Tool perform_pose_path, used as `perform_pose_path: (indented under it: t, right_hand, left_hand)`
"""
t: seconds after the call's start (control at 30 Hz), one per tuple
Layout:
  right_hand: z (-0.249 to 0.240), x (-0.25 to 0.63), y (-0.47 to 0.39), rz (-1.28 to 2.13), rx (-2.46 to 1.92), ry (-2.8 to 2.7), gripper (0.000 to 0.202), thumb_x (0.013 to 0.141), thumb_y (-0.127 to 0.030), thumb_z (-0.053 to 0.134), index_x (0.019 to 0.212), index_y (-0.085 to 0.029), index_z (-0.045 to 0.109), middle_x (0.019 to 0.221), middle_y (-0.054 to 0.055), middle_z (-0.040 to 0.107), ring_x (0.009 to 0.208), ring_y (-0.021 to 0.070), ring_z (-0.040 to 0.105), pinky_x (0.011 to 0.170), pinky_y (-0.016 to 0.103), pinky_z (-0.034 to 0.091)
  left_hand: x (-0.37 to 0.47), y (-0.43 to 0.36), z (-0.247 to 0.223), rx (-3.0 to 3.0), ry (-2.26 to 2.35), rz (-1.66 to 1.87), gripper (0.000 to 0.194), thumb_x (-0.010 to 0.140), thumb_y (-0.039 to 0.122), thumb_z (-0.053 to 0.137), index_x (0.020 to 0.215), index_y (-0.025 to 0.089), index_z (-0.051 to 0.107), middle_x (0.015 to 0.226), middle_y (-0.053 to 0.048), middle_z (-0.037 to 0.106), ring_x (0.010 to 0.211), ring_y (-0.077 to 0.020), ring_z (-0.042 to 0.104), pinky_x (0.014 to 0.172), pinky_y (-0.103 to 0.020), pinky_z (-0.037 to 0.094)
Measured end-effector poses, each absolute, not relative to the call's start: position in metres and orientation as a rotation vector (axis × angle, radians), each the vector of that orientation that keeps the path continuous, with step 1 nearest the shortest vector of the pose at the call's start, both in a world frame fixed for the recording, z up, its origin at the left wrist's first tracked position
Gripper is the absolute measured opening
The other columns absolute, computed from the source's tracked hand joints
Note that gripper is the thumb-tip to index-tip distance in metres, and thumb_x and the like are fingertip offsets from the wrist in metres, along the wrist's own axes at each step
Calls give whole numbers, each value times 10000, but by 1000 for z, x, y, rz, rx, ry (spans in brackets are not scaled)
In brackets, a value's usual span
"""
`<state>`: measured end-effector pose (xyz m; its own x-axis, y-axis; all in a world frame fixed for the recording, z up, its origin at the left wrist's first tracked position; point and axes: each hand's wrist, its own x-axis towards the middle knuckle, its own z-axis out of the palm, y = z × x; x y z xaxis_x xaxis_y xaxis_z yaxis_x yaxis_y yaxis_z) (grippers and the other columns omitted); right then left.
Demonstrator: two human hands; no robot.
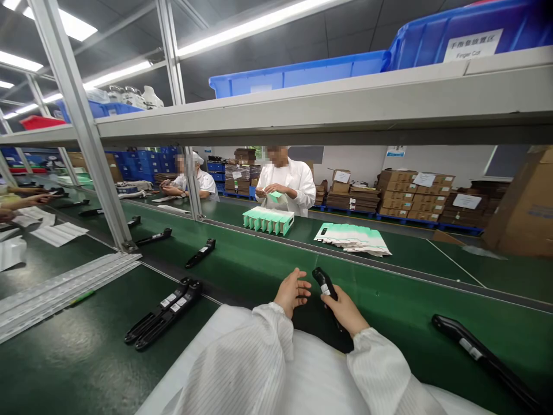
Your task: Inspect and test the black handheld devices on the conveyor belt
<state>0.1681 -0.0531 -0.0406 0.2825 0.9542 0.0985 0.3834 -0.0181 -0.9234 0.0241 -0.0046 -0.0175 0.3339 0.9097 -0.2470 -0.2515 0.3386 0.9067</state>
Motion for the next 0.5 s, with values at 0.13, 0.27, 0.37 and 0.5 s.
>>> perform_pose_path:
  t: [0.13, 0.27, 0.37, 0.5]
  right_hand:
    - [-51, 178, -52, 557, -1666, -1332, 345, 587, -162, 565, 924, -194, 629, 915, 107, 616, 939, 299, 546, 871, 422, 341]
    - [-44, 173, -56, 287, -1703, -1411, 412, 626, -153, 523, 1026, -204, 606, 1097, 133, 571, 1047, 317, 485, 884, 421, 330]
    - [-32, 158, -62, 139, -1620, -1497, 332, 704, -217, 489, 1011, -260, 610, 1033, 81, 617, 928, 273, 554, 758, 372, 397]
    - [-31, 131, -69, 518, -1456, -1668, 179, 768, -243, 484, 763, -246, 663, 635, 16, 644, 573, 188, 575, 565, 306, 396]
  left_hand:
    - [25, -8, -17, 936, 904, 908, 431, 792, 514, 449, 983, 136, 526, 682, -1, 551, 511, -76, 504, 479, -188, 346]
    - [24, -8, -19, 939, 892, 923, 428, 773, 523, 461, 951, 141, 539, 679, -2, 554, 515, -78, 502, 488, -190, 343]
    - [25, -5, -19, 975, 939, 980, 387, 785, 495, 438, 921, 149, 547, 680, -3, 549, 509, -78, 489, 488, -193, 333]
    - [27, -17, -8, 1382, 993, 1164, 276, 796, 400, 443, 845, 173, 591, 684, -22, 564, 562, -113, 499, 554, -234, 370]
